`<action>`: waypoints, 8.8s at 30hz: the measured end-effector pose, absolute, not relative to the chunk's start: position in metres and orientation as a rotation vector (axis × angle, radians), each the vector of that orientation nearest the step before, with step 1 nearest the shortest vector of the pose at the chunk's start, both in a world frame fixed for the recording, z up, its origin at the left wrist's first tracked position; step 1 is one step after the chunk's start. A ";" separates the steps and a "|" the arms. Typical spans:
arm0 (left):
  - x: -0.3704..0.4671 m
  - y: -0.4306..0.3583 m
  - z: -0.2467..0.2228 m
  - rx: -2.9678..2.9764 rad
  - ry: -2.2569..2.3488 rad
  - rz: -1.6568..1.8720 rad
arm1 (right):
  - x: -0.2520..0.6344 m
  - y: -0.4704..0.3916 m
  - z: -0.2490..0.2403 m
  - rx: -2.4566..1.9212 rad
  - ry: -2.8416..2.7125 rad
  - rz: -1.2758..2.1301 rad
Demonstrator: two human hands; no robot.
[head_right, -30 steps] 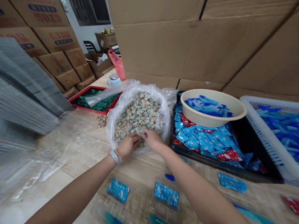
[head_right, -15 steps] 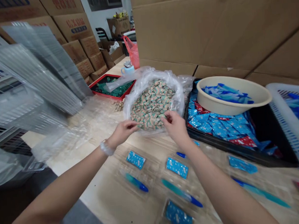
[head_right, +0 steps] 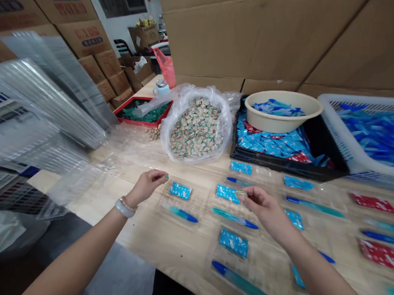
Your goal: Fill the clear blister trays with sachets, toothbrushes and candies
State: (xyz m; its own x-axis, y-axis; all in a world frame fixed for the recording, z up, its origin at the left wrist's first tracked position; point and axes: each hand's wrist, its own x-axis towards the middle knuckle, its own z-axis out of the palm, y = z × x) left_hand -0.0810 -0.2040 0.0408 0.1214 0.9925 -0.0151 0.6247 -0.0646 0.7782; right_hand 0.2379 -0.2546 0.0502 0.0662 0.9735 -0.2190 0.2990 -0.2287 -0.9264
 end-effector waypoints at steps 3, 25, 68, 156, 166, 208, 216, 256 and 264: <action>-0.056 -0.212 0.039 1.828 1.413 0.687 | 0.247 -0.274 0.045 -1.667 -1.261 1.202; 0.008 -0.227 0.014 2.474 1.103 0.564 | 0.251 -0.320 0.051 -1.584 -1.285 1.210; 0.089 -0.234 0.020 2.722 0.679 0.072 | 0.301 -0.236 0.020 -1.783 -2.302 0.643; 0.006 -0.048 0.001 1.906 1.266 0.741 | 0.157 -0.046 -0.004 -1.432 -2.419 0.322; -0.001 -0.047 -0.005 2.069 1.514 0.732 | 0.159 -0.040 -0.001 -1.448 -2.252 0.409; 0.029 -0.054 -0.004 2.223 1.444 0.683 | 0.173 -0.046 -0.009 -1.565 -2.009 0.611; 0.031 -0.054 -0.006 2.262 1.446 0.640 | 0.167 -0.047 -0.006 -1.441 -2.071 0.433; 0.003 -0.078 0.012 2.225 1.657 0.191 | 0.169 -0.055 -0.006 -1.291 -2.314 0.809; -0.005 -0.068 0.006 1.999 1.536 0.433 | 0.170 -0.058 -0.013 -1.314 -2.284 0.881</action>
